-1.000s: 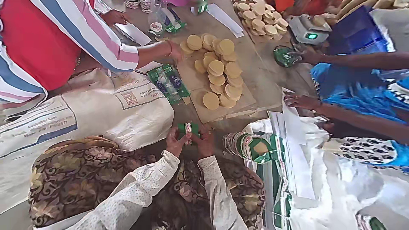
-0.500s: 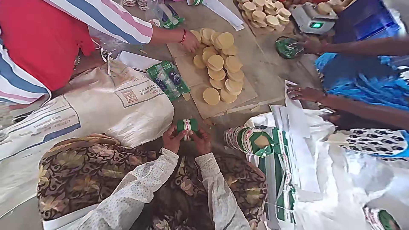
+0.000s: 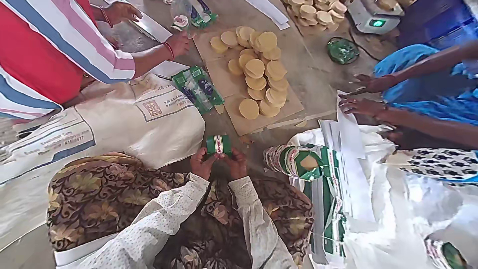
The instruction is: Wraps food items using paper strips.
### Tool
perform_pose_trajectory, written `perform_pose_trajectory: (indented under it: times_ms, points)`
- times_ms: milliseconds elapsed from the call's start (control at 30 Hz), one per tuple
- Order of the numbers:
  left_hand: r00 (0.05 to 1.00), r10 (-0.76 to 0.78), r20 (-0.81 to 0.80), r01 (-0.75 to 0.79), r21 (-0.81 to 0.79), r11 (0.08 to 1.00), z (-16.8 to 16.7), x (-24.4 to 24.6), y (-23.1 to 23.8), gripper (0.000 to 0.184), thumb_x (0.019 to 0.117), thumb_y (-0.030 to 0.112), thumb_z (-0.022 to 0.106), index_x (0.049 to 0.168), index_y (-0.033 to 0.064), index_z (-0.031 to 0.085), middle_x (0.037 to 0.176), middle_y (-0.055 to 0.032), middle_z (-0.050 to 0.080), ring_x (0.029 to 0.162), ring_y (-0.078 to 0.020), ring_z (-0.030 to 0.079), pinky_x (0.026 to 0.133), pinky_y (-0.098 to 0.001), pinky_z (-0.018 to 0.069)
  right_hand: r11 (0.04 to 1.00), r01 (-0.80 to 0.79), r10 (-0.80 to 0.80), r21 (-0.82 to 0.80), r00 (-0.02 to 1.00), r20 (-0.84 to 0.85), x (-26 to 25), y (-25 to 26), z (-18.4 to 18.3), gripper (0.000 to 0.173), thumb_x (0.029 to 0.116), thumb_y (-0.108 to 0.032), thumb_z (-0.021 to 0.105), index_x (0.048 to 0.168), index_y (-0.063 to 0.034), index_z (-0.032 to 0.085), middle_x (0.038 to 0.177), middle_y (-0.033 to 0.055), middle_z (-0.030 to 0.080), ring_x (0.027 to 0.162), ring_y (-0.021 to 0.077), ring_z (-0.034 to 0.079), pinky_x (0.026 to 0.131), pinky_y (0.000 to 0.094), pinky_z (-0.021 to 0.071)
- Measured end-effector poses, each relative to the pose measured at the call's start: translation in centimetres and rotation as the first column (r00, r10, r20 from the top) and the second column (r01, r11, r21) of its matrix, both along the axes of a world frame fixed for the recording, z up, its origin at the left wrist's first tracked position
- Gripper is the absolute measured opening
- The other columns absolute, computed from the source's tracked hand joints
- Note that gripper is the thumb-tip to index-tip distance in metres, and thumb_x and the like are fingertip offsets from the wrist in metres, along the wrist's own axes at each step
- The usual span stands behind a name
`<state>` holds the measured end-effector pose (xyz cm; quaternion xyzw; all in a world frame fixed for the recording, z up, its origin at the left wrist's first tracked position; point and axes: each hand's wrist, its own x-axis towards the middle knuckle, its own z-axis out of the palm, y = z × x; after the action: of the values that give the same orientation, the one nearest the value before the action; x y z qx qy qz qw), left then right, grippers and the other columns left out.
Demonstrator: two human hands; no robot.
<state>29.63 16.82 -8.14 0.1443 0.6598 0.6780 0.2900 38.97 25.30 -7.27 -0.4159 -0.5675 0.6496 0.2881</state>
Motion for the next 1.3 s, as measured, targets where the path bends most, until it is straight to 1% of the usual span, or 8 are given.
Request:
perform_pose_trajectory:
  times_ms: [500,667,800,1000,1067,1133,1233,1300]
  points:
    - [0.997,-0.062,-0.05,0.063,0.018,0.998,-0.4,-0.5,0.1,0.016,0.0834,0.005,0.077,0.094,-0.0042,0.07,0.088,-0.005,0.073,0.086,-0.0039,0.069,0.084,-0.0236,0.0577,0.999,-0.016,0.014,0.031,0.999,0.049,-0.5,-0.1,0.1,0.012,0.089,-0.001,0.069,0.1,0.0045,0.071,0.081,0.0036,0.074,0.072,0.0042,0.069,0.073,0.0236,0.0596]
    - [0.988,-0.086,-0.131,0.077,-0.072,0.994,-0.3,-0.4,-0.4,0.02,0.0864,0.01,0.074,0.1,-0.0047,0.071,0.092,-0.0075,0.073,0.089,-0.0058,0.069,0.086,-0.0254,0.0571,0.998,-0.021,0.017,0.066,0.998,0.063,-0.2,-0.3,-0.2,0.018,0.0849,-0.004,0.074,0.101,0.004,0.07,0.083,0.0041,0.074,0.076,0.004,0.07,0.075,0.0234,0.0595]
    - [0.98,-0.082,-0.18,0.07,-0.068,0.995,-1.0,-0.5,-0.4,0.017,0.0853,0.01,0.076,0.093,-0.0049,0.07,0.088,-0.0069,0.072,0.086,-0.0056,0.068,0.085,-0.0258,0.0556,0.995,-0.018,0.01,0.103,0.997,0.076,-0.2,-0.2,-0.6,0.012,0.0864,-0.001,0.072,0.097,0.0048,0.072,0.081,0.0047,0.074,0.075,0.0035,0.069,0.075,0.0235,0.0591]
    - [0.984,-0.125,-0.127,0.115,-0.088,0.99,-0.6,-1.3,0.1,0.021,0.0965,0.012,0.063,0.1,-0.008,0.07,0.093,-0.0096,0.072,0.088,-0.005,0.067,0.086,-0.0252,0.0537,0.995,0.0,-0.003,-0.099,0.999,-0.036,0.0,0.0,-0.1,0.017,0.1011,-0.003,0.054,0.094,0.0025,0.069,0.079,0.0001,0.07,0.075,0.0041,0.067,0.077,0.0255,0.0587]
    - [0.989,-0.125,-0.075,0.118,-0.091,0.989,-0.6,-1.9,0.4,0.027,0.0959,0.009,0.063,0.114,-0.0106,0.065,0.103,-0.0152,0.071,0.094,-0.0108,0.068,0.09,-0.0288,0.0552,0.989,-0.021,0.014,-0.149,0.999,-0.044,0.0,0.3,-0.4,0.014,0.0996,-0.001,0.056,0.091,0.0007,0.067,0.077,0.0004,0.068,0.074,0.0063,0.066,0.076,0.0275,0.0581]
    - [0.987,-0.14,-0.084,0.129,-0.13,0.983,-0.6,-2.2,0.6,0.039,0.0934,0.008,0.066,0.125,-0.0121,0.056,0.113,-0.022,0.066,0.102,-0.0208,0.066,0.093,-0.0347,0.0537,0.989,-0.029,0.029,-0.148,1.0,-0.005,-0.2,0.4,-0.8,0.006,0.0963,0.0,0.061,0.096,0.0026,0.066,0.08,0.0015,0.068,0.075,0.0067,0.066,0.075,0.0271,0.0579]
    - [0.949,-0.196,-0.246,0.145,-0.211,0.967,-0.3,-2.3,0.9,0.024,0.0936,0.007,0.066,0.109,-0.0113,0.066,0.113,-0.025,0.066,0.112,-0.032,0.061,0.103,-0.0437,0.0472,0.987,-0.046,0.055,-0.154,0.997,0.059,-0.6,0.7,-0.7,0.007,0.096,0.002,0.062,0.101,0.005,0.064,0.085,0.0029,0.066,0.078,0.0047,0.063,0.076,0.0233,0.0543]
    - [0.882,-0.255,-0.396,0.142,-0.293,0.946,0.3,-1.9,0.8,0.019,0.0953,0.004,0.06,0.104,-0.0055,0.074,0.109,-0.0219,0.072,0.114,-0.0386,0.063,0.106,-0.0556,0.0425,0.99,-0.065,0.078,-0.122,0.992,0.101,-0.5,1.0,-1.2,0.008,0.096,0.001,0.062,0.101,0.0061,0.065,0.086,0.0039,0.067,0.078,0.0046,0.062,0.075,0.0235,0.053]
